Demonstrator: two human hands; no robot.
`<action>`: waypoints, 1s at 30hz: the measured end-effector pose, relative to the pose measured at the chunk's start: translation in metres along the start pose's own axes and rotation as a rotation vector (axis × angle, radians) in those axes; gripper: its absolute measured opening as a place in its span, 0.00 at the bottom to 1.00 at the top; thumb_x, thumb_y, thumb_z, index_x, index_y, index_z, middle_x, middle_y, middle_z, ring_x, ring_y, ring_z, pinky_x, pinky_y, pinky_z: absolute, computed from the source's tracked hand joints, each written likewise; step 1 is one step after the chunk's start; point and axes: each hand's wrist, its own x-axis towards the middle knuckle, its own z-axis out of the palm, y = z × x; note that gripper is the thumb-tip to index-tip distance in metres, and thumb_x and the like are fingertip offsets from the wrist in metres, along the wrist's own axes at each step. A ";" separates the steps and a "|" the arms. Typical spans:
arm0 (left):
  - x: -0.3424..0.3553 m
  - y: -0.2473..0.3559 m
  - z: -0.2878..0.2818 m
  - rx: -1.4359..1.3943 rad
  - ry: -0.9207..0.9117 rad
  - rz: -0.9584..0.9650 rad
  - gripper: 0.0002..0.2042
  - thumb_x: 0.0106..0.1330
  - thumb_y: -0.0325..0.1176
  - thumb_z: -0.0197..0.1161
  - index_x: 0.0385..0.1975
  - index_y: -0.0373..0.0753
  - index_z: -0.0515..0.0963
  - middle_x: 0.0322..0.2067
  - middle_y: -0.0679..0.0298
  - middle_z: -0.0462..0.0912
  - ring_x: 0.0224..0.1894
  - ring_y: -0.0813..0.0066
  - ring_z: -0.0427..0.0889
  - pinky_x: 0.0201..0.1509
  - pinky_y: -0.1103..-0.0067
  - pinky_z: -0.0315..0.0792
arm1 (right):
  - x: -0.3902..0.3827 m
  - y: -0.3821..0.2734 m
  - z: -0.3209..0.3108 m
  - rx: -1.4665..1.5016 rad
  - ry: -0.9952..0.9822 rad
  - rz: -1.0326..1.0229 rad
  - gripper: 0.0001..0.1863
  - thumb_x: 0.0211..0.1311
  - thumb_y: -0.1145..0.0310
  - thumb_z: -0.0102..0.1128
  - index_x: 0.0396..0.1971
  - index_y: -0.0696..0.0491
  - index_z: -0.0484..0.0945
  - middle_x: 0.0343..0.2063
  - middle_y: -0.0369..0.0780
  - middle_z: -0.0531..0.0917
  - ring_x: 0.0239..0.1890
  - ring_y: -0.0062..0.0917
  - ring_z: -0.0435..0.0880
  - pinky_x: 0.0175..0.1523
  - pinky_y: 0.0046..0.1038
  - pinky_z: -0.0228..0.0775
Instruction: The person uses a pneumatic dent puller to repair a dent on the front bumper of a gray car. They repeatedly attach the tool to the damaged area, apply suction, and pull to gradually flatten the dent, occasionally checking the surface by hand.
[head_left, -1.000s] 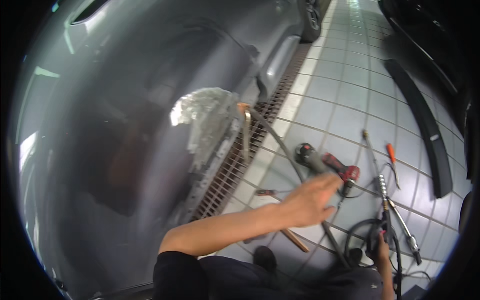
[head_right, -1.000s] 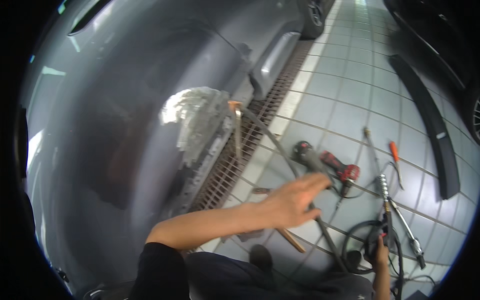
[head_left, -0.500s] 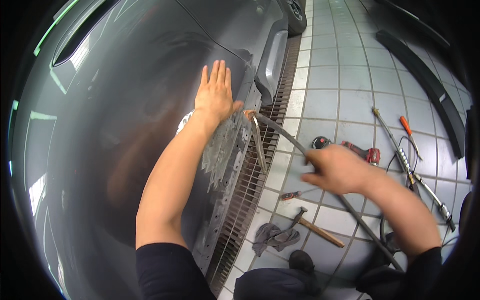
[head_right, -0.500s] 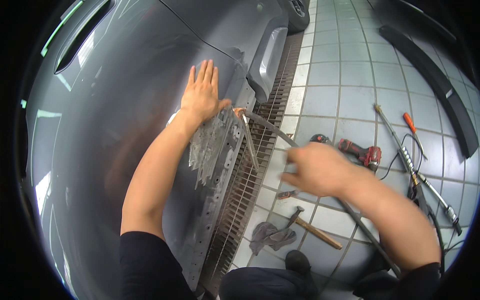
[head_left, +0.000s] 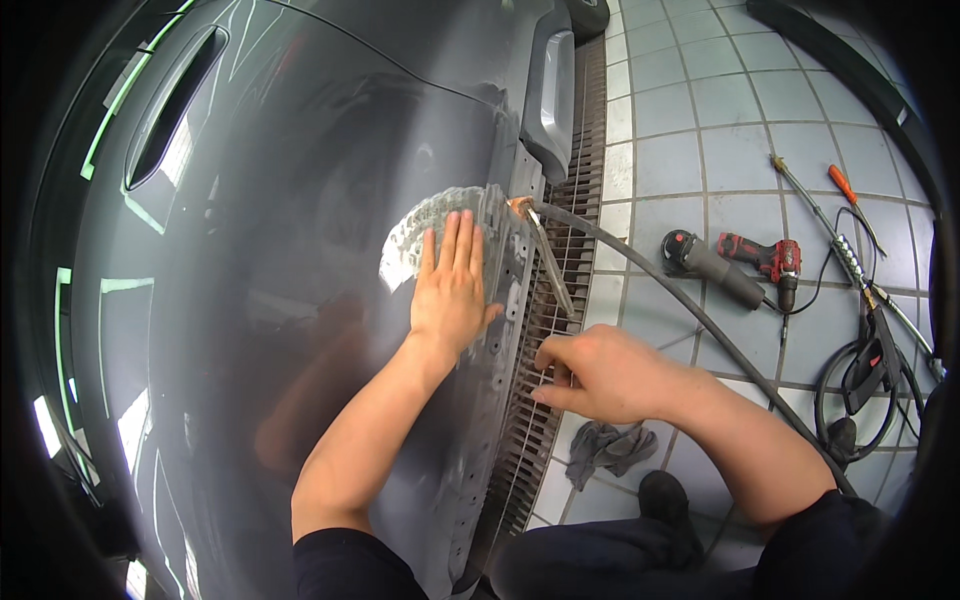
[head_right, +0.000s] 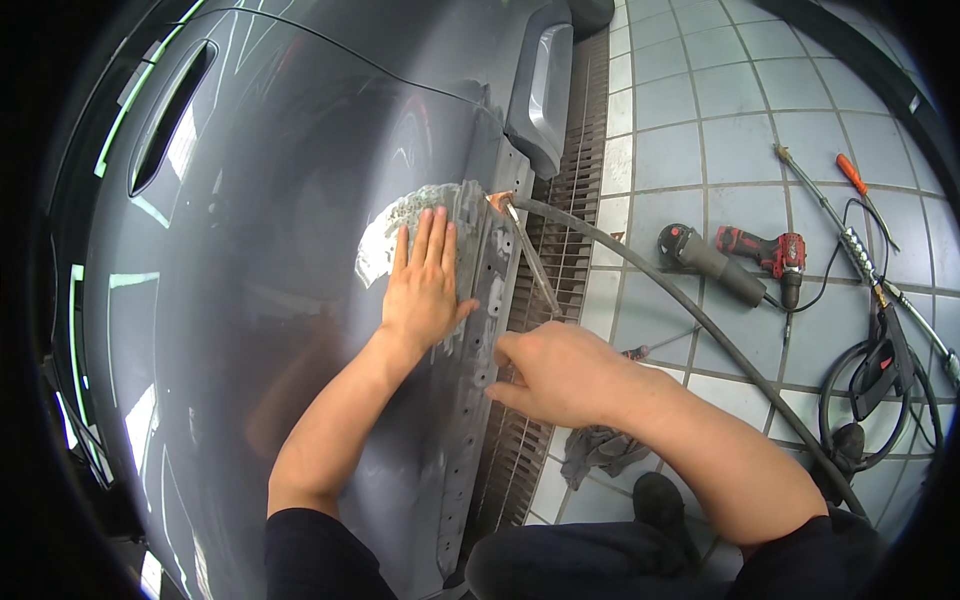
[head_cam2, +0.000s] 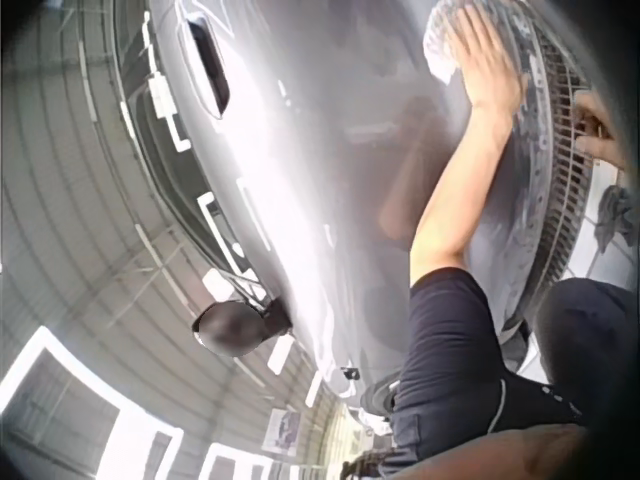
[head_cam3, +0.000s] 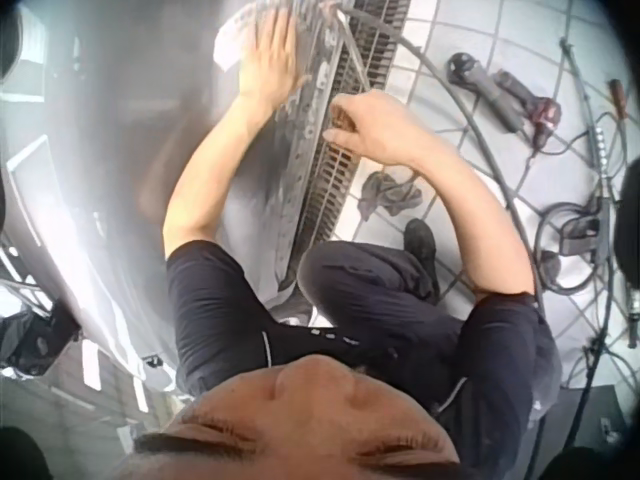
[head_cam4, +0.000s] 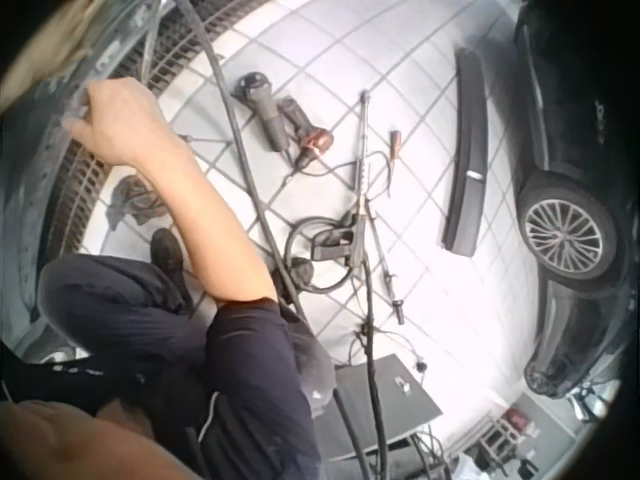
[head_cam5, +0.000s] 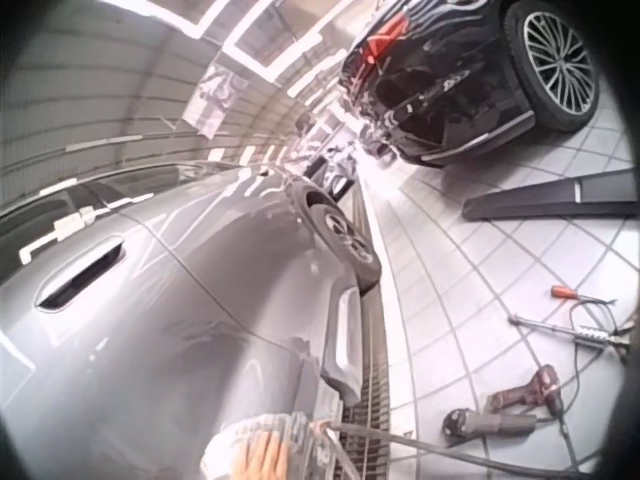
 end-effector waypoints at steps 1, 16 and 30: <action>-0.007 0.002 -0.001 -0.002 -0.013 -0.002 0.49 0.54 0.58 0.64 0.66 0.26 0.53 0.69 0.47 0.49 0.73 0.56 0.44 0.74 0.59 0.40 | 0.000 0.001 -0.003 0.007 0.004 -0.004 0.17 0.57 0.58 0.62 0.32 0.59 0.77 0.25 0.48 0.82 0.34 0.44 0.82 0.42 0.41 0.73; -0.071 0.010 -0.018 -0.098 -0.183 -0.020 0.50 0.53 0.61 0.62 0.65 0.24 0.53 0.69 0.45 0.49 0.73 0.54 0.45 0.73 0.59 0.43 | -0.051 0.070 -0.029 -0.032 -0.026 0.239 0.20 0.58 0.56 0.60 0.37 0.60 0.78 0.28 0.47 0.84 0.36 0.41 0.82 0.44 0.38 0.73; 0.013 -0.027 -0.010 -0.029 0.132 -0.109 0.50 0.54 0.63 0.59 0.63 0.21 0.54 0.67 0.41 0.51 0.72 0.48 0.46 0.72 0.58 0.45 | -0.040 0.085 -0.010 -0.099 0.011 0.192 0.18 0.55 0.58 0.64 0.35 0.59 0.77 0.28 0.47 0.84 0.33 0.43 0.82 0.40 0.39 0.73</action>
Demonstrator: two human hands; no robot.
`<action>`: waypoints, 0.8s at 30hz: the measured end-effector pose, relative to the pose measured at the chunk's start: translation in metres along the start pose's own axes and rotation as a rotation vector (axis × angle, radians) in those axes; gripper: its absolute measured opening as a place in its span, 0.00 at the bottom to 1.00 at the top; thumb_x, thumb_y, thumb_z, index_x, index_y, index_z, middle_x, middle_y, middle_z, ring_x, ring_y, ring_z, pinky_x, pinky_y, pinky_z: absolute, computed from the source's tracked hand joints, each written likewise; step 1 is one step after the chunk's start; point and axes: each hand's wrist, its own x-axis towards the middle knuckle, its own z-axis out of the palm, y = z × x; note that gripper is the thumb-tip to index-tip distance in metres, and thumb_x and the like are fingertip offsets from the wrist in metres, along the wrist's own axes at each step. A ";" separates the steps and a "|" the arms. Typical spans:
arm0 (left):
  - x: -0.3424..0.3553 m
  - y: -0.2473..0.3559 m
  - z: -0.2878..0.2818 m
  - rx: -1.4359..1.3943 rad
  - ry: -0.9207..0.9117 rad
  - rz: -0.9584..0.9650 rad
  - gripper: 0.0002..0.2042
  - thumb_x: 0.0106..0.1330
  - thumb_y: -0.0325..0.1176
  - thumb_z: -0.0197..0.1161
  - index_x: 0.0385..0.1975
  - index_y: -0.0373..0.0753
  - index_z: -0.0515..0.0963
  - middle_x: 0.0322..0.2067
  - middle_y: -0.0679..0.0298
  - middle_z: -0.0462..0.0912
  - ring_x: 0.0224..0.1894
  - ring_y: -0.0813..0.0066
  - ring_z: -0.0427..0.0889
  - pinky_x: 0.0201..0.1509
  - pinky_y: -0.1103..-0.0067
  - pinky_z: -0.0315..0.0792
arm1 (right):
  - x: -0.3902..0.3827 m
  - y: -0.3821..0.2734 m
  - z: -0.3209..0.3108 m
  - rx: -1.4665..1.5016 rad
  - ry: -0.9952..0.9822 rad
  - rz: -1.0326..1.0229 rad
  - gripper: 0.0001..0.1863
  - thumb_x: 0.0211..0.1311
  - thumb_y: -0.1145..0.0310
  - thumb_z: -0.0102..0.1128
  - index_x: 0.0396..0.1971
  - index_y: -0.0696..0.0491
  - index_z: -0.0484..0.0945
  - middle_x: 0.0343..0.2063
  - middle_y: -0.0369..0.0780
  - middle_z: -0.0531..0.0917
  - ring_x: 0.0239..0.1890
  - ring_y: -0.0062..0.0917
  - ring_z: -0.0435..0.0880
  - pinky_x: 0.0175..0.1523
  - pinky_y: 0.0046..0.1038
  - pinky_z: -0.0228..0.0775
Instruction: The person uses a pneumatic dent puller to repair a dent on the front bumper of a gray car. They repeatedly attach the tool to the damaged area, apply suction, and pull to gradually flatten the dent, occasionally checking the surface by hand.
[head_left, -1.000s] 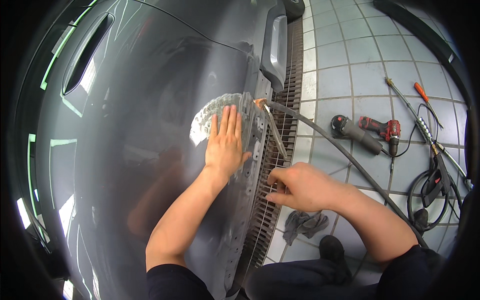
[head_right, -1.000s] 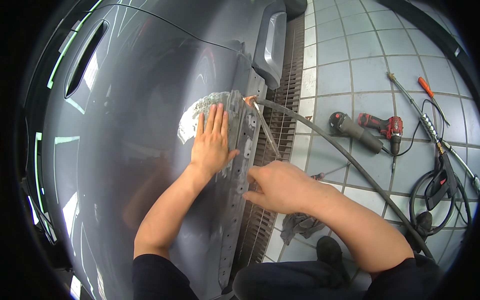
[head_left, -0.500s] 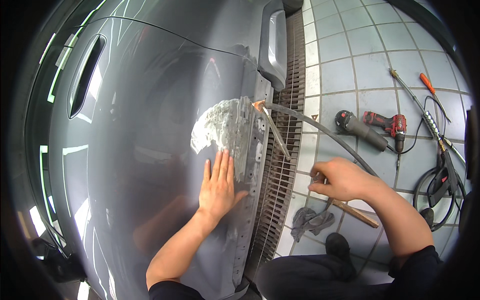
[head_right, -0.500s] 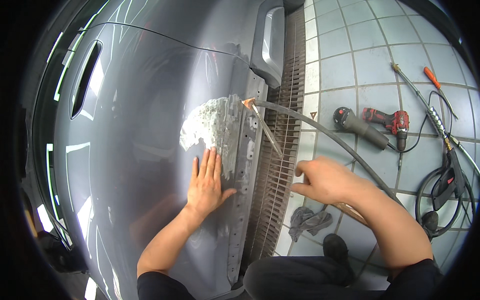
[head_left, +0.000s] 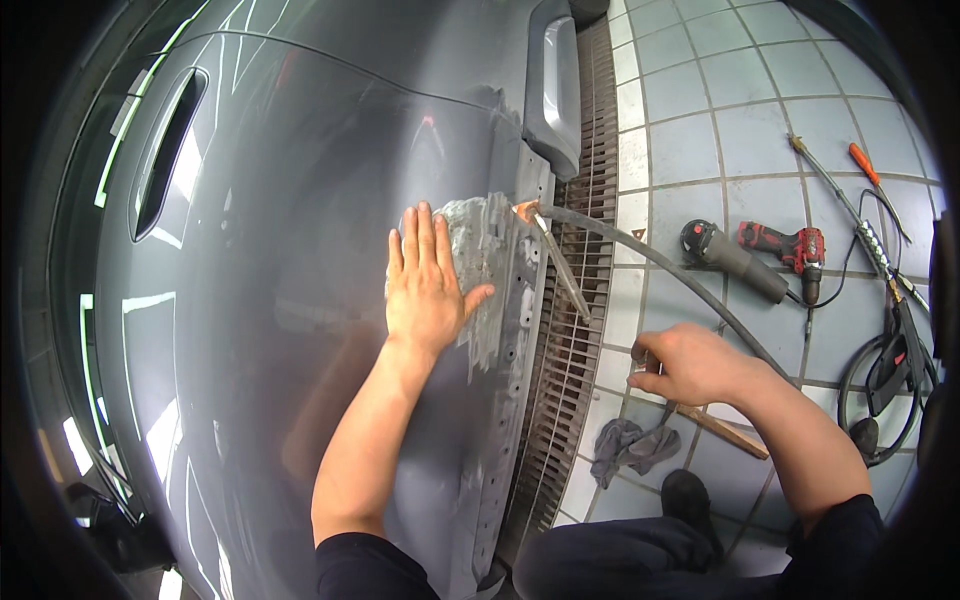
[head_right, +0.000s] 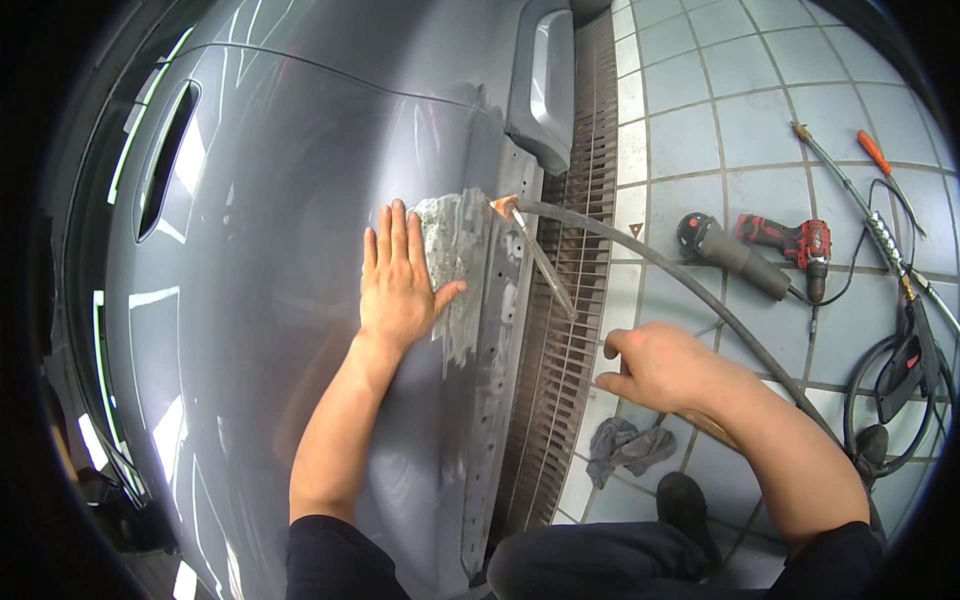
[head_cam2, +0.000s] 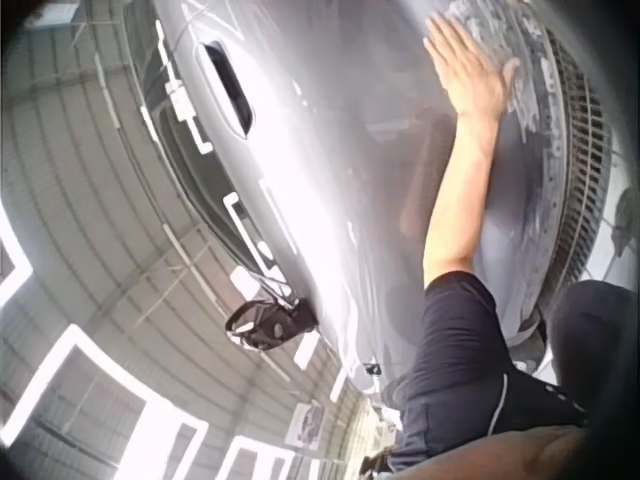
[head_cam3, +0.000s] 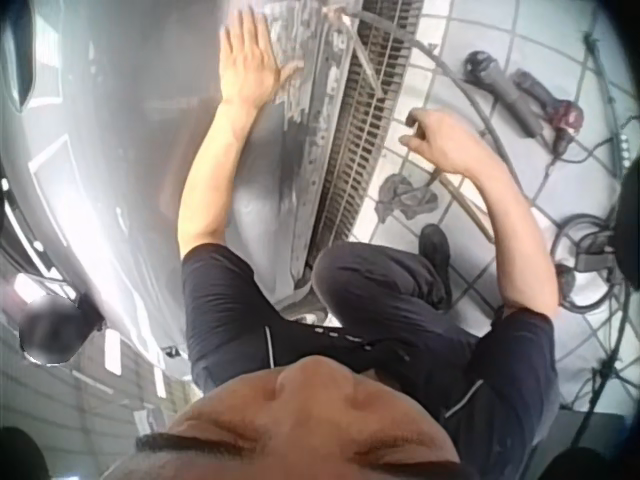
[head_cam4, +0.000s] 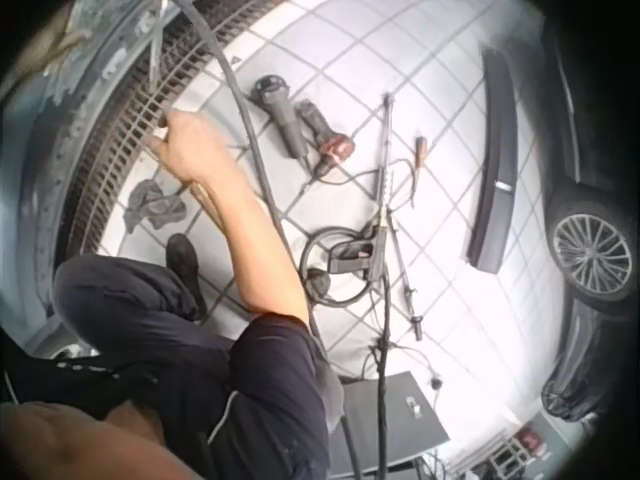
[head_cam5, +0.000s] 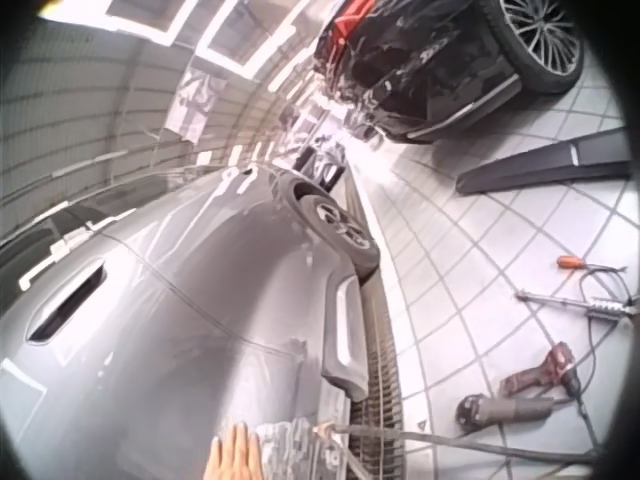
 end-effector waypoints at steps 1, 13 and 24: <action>-0.007 0.005 -0.001 -0.008 -0.022 -0.001 0.50 0.54 0.62 0.60 0.63 0.21 0.54 0.67 0.41 0.51 0.72 0.48 0.46 0.72 0.58 0.45 | 0.000 0.001 0.001 0.004 -0.007 0.019 0.18 0.55 0.58 0.64 0.35 0.59 0.77 0.28 0.47 0.84 0.33 0.43 0.82 0.40 0.39 0.73; -0.075 0.033 -0.017 -0.004 -0.240 -0.046 0.51 0.52 0.60 0.63 0.64 0.22 0.55 0.68 0.43 0.50 0.72 0.50 0.45 0.72 0.58 0.45 | 0.003 0.002 -0.005 -0.049 -0.076 0.062 0.19 0.56 0.57 0.62 0.37 0.60 0.79 0.29 0.50 0.83 0.37 0.44 0.82 0.45 0.40 0.74; -0.059 0.060 0.002 0.437 -0.514 0.406 0.47 0.58 0.64 0.54 0.68 0.31 0.53 0.71 0.54 0.48 0.74 0.62 0.41 0.75 0.62 0.37 | -0.015 0.025 -0.007 -0.046 -0.109 0.120 0.17 0.56 0.58 0.61 0.33 0.60 0.79 0.28 0.52 0.82 0.36 0.46 0.81 0.44 0.42 0.73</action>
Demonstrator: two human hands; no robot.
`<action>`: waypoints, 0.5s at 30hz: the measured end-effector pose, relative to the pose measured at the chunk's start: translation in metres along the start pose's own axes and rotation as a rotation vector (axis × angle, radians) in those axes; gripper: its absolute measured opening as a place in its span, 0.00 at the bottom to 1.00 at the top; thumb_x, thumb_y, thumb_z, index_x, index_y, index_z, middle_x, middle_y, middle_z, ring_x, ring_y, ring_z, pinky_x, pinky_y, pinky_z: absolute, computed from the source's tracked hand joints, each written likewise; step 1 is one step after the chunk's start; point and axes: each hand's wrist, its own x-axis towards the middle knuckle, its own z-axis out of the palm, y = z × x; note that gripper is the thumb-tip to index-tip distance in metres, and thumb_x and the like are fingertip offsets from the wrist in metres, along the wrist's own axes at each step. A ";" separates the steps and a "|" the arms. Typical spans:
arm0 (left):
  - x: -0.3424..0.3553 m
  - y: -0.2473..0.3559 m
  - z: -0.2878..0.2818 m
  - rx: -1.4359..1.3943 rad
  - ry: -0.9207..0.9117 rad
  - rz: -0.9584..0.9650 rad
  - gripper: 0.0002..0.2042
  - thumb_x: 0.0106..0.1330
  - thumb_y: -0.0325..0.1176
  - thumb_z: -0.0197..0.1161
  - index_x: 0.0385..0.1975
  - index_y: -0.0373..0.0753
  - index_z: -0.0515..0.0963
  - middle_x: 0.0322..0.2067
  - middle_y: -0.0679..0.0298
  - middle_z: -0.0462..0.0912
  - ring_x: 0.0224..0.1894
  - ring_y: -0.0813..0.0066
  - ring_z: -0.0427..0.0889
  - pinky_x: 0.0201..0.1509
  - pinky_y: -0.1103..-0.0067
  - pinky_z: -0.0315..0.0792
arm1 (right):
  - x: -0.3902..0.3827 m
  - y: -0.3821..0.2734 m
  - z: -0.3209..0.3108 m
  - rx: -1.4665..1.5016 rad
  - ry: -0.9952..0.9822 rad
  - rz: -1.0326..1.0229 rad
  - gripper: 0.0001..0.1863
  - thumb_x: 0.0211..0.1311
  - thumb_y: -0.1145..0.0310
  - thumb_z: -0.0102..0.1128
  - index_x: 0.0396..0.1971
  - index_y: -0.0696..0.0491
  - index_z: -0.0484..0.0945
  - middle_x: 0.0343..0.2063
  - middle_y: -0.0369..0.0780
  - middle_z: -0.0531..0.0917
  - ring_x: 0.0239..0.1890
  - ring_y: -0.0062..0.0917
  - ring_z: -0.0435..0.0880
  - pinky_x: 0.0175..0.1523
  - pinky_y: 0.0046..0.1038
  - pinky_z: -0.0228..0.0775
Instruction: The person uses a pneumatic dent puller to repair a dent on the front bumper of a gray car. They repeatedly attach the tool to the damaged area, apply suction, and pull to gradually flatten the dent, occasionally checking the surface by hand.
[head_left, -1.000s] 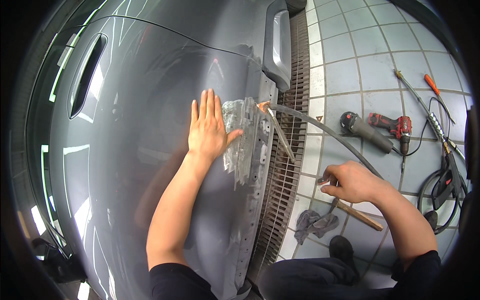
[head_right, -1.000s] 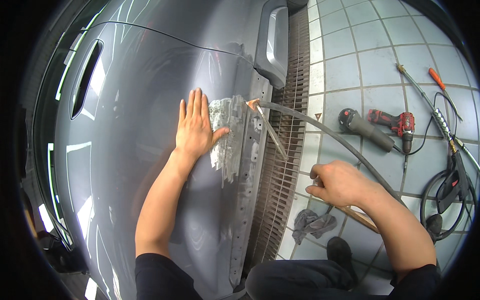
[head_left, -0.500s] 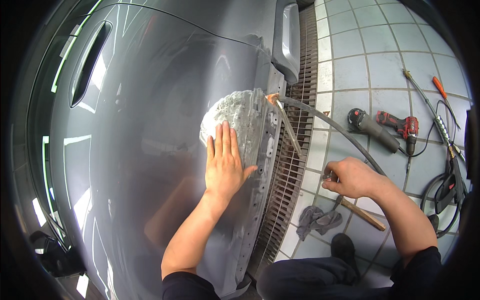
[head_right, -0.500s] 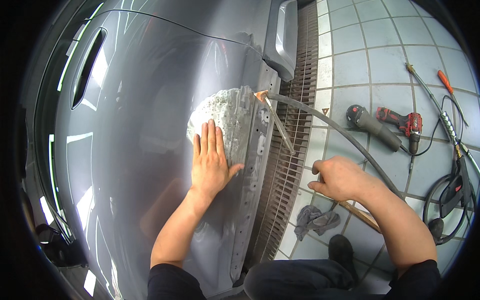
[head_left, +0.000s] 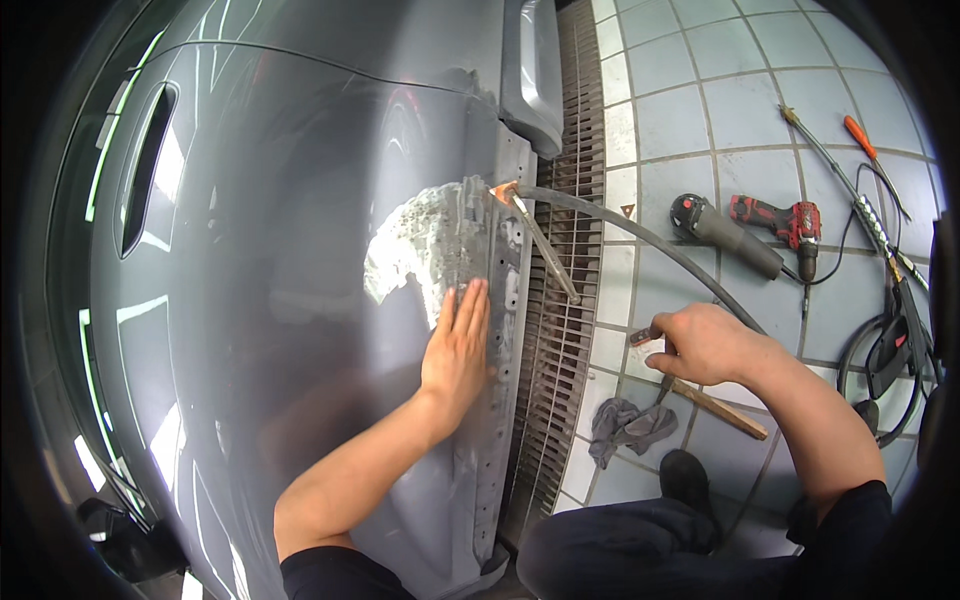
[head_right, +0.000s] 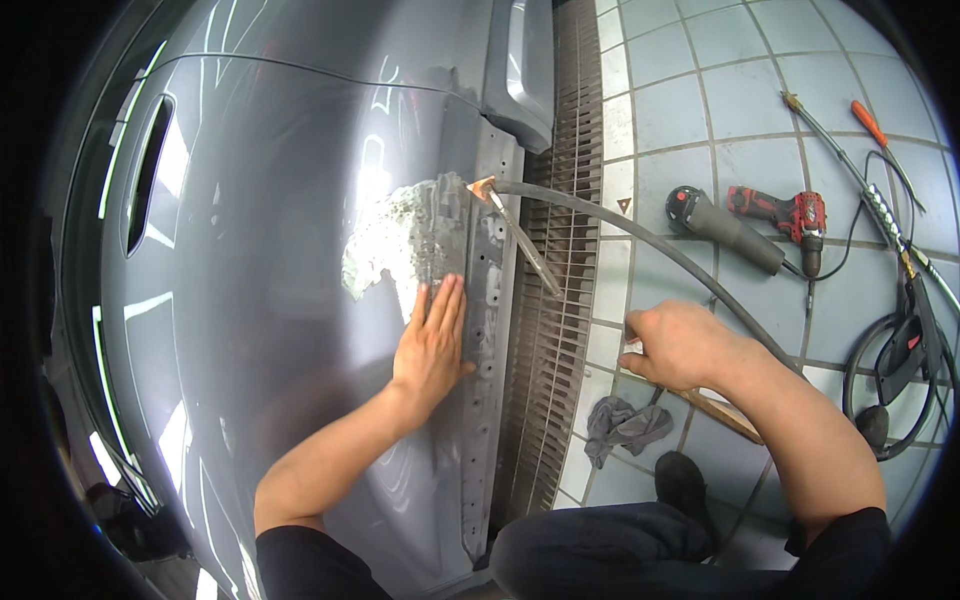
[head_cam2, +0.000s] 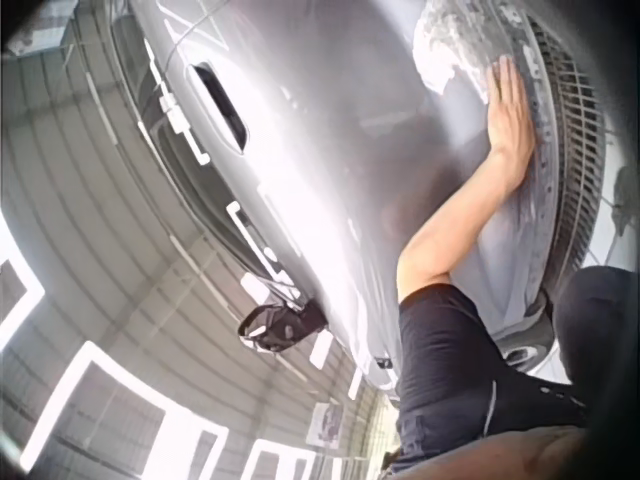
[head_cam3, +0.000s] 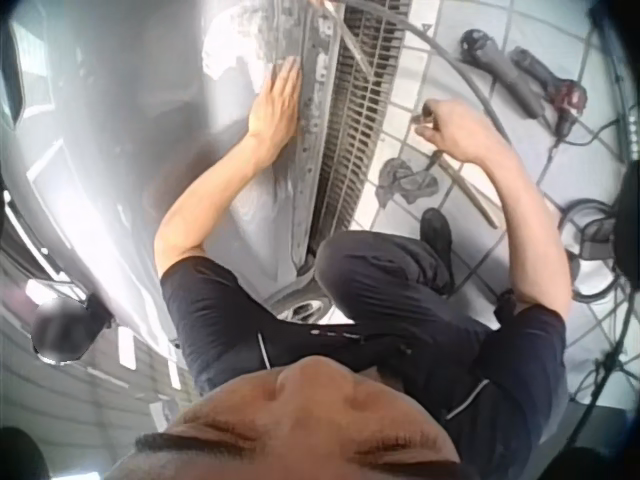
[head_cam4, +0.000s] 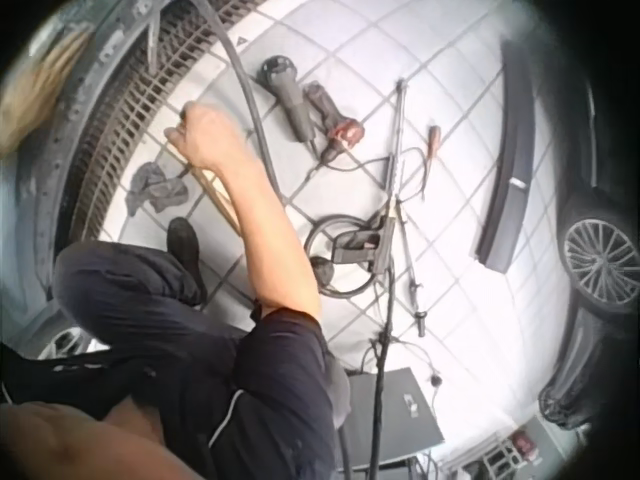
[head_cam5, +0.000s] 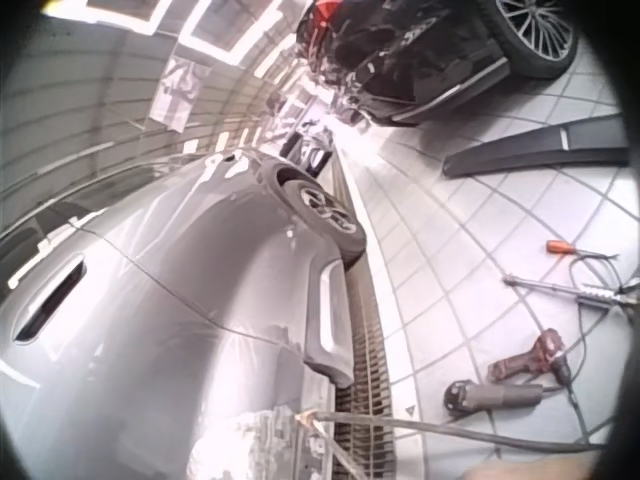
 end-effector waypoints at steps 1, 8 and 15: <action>0.012 -0.003 -0.002 0.045 -0.008 -0.003 0.47 0.58 0.64 0.53 0.68 0.32 0.52 0.71 0.54 0.48 0.74 0.62 0.40 0.75 0.62 0.36 | -0.001 0.002 0.002 0.001 0.001 0.002 0.17 0.56 0.58 0.61 0.32 0.60 0.79 0.27 0.52 0.82 0.36 0.47 0.81 0.44 0.42 0.73; 0.080 -0.038 -0.023 0.128 0.008 -0.157 0.46 0.61 0.64 0.50 0.69 0.34 0.48 0.72 0.55 0.44 0.74 0.62 0.37 0.74 0.60 0.34 | -0.003 0.003 0.007 0.010 0.047 -0.024 0.17 0.57 0.58 0.61 0.30 0.61 0.78 0.25 0.52 0.81 0.35 0.48 0.80 0.43 0.44 0.72; 0.078 -0.024 -0.019 0.149 -0.042 -0.159 0.48 0.59 0.67 0.50 0.70 0.34 0.47 0.72 0.56 0.42 0.74 0.61 0.35 0.74 0.58 0.34 | 0.004 -0.002 0.011 -0.068 0.059 -0.023 0.16 0.55 0.60 0.62 0.35 0.58 0.79 0.24 0.46 0.84 0.33 0.43 0.82 0.42 0.40 0.74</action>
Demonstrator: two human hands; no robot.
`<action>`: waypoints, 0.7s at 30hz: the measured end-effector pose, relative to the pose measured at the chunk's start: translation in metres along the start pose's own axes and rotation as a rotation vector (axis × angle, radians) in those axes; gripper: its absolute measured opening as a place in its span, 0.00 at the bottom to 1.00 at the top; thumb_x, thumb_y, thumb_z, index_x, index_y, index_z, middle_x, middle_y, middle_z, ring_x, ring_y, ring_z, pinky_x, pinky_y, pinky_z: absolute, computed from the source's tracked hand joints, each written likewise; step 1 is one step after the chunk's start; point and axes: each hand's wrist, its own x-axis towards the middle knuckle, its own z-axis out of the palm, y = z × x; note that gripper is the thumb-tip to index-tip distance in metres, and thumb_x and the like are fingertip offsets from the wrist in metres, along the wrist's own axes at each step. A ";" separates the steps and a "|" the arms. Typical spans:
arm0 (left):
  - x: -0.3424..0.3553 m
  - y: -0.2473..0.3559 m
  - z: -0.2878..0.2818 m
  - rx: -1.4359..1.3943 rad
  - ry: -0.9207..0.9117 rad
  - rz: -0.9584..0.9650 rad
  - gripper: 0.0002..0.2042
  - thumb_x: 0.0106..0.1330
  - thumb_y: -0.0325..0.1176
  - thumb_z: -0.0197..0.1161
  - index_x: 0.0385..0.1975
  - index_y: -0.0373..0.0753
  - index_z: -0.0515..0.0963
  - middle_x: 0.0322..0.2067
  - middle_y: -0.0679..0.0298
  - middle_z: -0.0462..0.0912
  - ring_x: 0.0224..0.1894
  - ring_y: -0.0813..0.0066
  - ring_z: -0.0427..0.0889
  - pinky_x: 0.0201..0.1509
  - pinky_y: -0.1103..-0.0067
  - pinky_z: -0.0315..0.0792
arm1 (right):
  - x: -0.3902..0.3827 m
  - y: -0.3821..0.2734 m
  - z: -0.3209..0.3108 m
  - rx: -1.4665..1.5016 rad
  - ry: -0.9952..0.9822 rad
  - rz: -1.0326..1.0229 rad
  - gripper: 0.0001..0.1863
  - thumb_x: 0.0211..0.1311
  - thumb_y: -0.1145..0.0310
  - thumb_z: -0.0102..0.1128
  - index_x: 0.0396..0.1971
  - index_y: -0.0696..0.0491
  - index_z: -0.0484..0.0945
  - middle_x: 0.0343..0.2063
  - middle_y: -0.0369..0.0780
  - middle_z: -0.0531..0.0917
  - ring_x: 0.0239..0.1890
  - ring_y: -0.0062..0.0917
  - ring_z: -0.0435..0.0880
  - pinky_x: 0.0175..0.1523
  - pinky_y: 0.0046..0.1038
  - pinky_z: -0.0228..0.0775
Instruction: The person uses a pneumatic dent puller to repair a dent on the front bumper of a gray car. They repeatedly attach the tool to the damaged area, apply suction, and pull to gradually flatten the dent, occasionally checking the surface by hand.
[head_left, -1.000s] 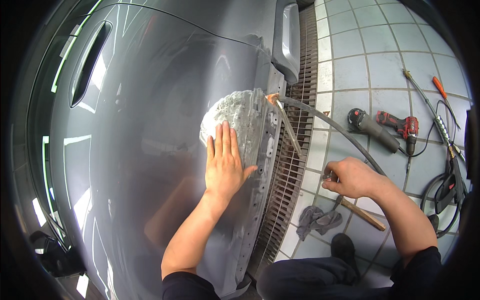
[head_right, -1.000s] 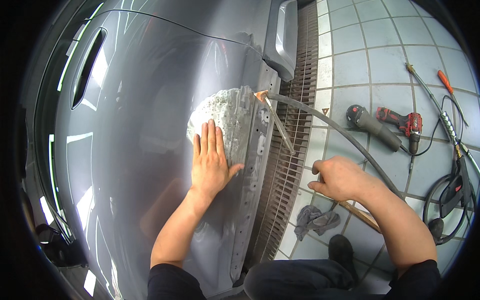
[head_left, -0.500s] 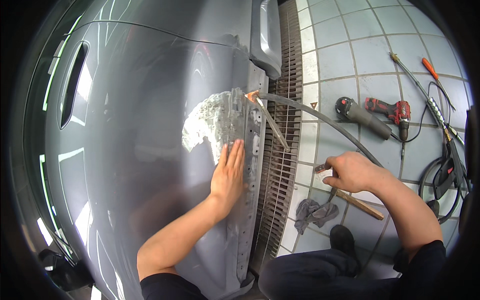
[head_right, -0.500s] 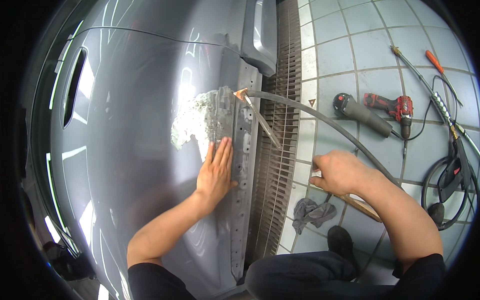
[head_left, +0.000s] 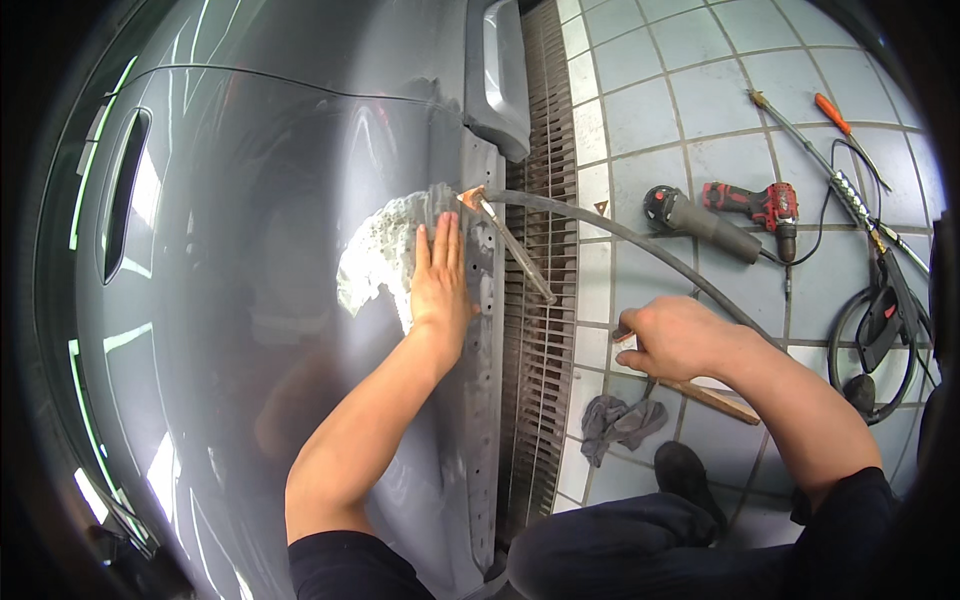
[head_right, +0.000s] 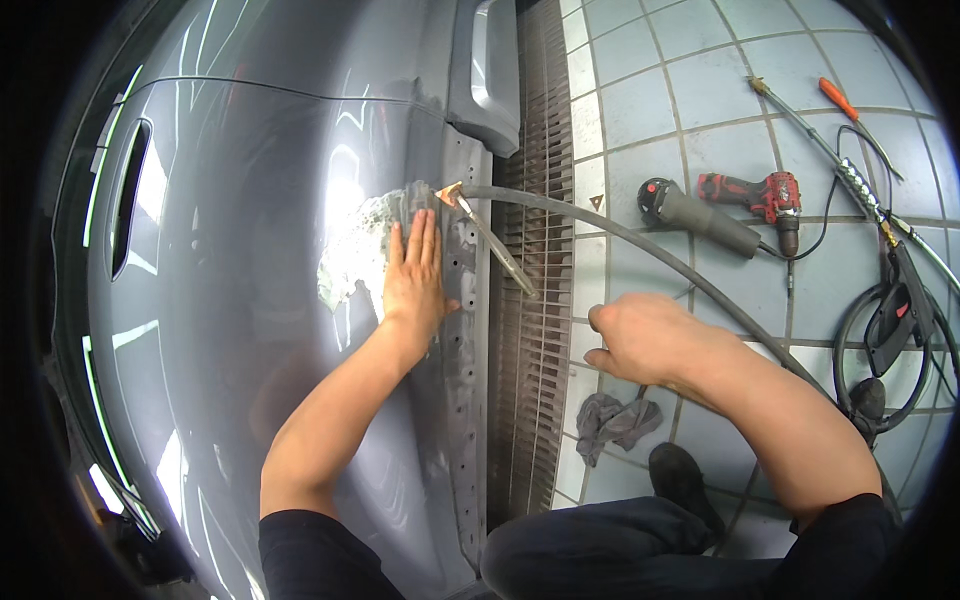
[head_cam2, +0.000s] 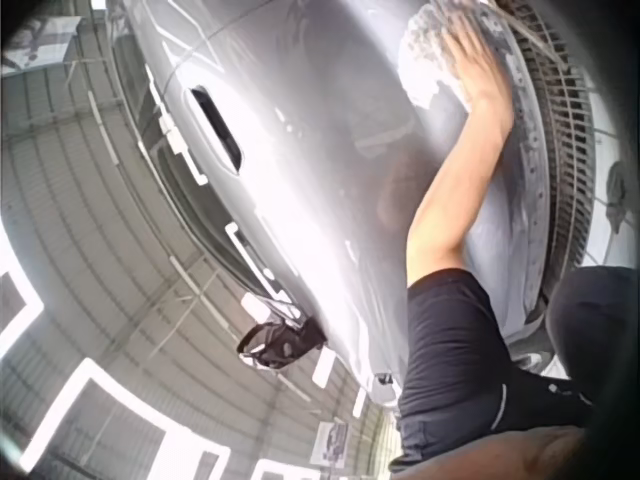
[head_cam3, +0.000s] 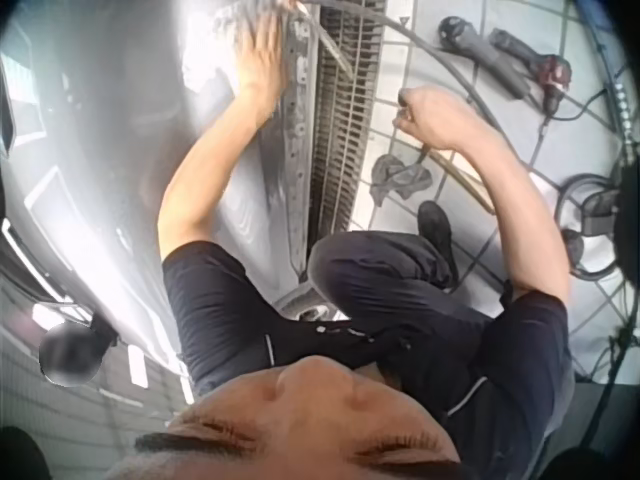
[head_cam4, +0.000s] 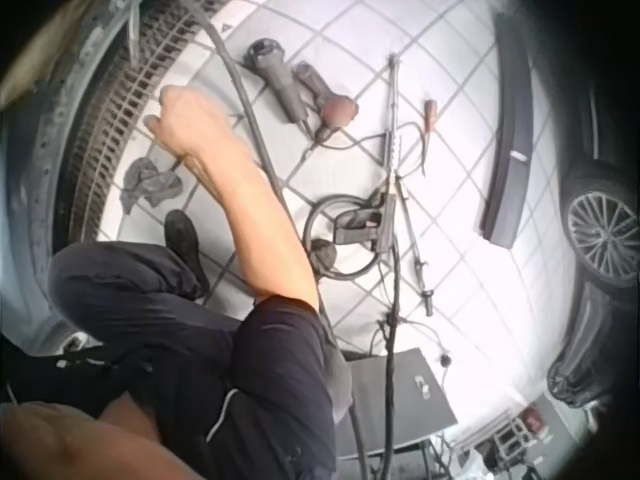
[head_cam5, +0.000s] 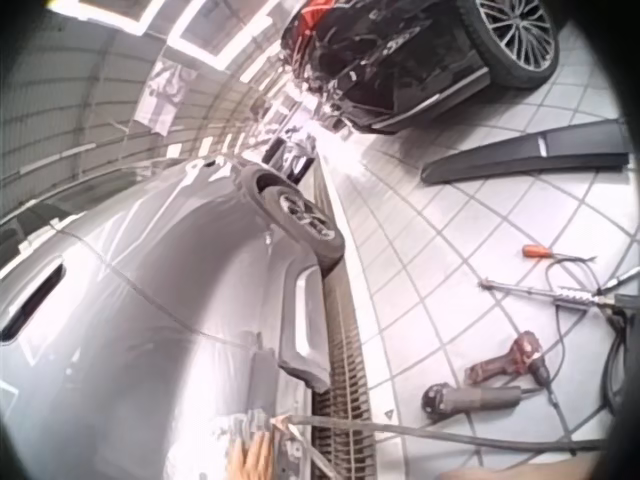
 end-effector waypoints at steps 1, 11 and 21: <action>-0.007 0.005 0.001 0.000 -0.020 0.016 0.48 0.59 0.67 0.50 0.70 0.34 0.47 0.72 0.55 0.42 0.74 0.60 0.35 0.74 0.58 0.34 | 0.001 -0.001 0.000 0.003 -0.004 -0.003 0.16 0.55 0.59 0.62 0.34 0.58 0.79 0.24 0.46 0.84 0.33 0.43 0.82 0.42 0.40 0.73; -0.074 0.032 0.023 -0.033 -0.020 0.107 0.32 0.69 0.45 0.44 0.68 0.31 0.52 0.71 0.51 0.43 0.74 0.54 0.36 0.74 0.57 0.34 | 0.016 -0.012 -0.001 -0.028 -0.084 -0.061 0.18 0.57 0.57 0.61 0.30 0.60 0.78 0.26 0.52 0.81 0.35 0.48 0.81 0.44 0.43 0.73; -0.051 0.025 0.019 0.095 0.032 0.071 0.43 0.62 0.63 0.49 0.68 0.34 0.52 0.72 0.55 0.44 0.74 0.54 0.38 0.74 0.55 0.35 | -0.024 0.021 -0.034 -0.288 -0.186 -0.003 0.17 0.54 0.59 0.60 0.32 0.60 0.78 0.23 0.50 0.81 0.33 0.47 0.82 0.41 0.42 0.74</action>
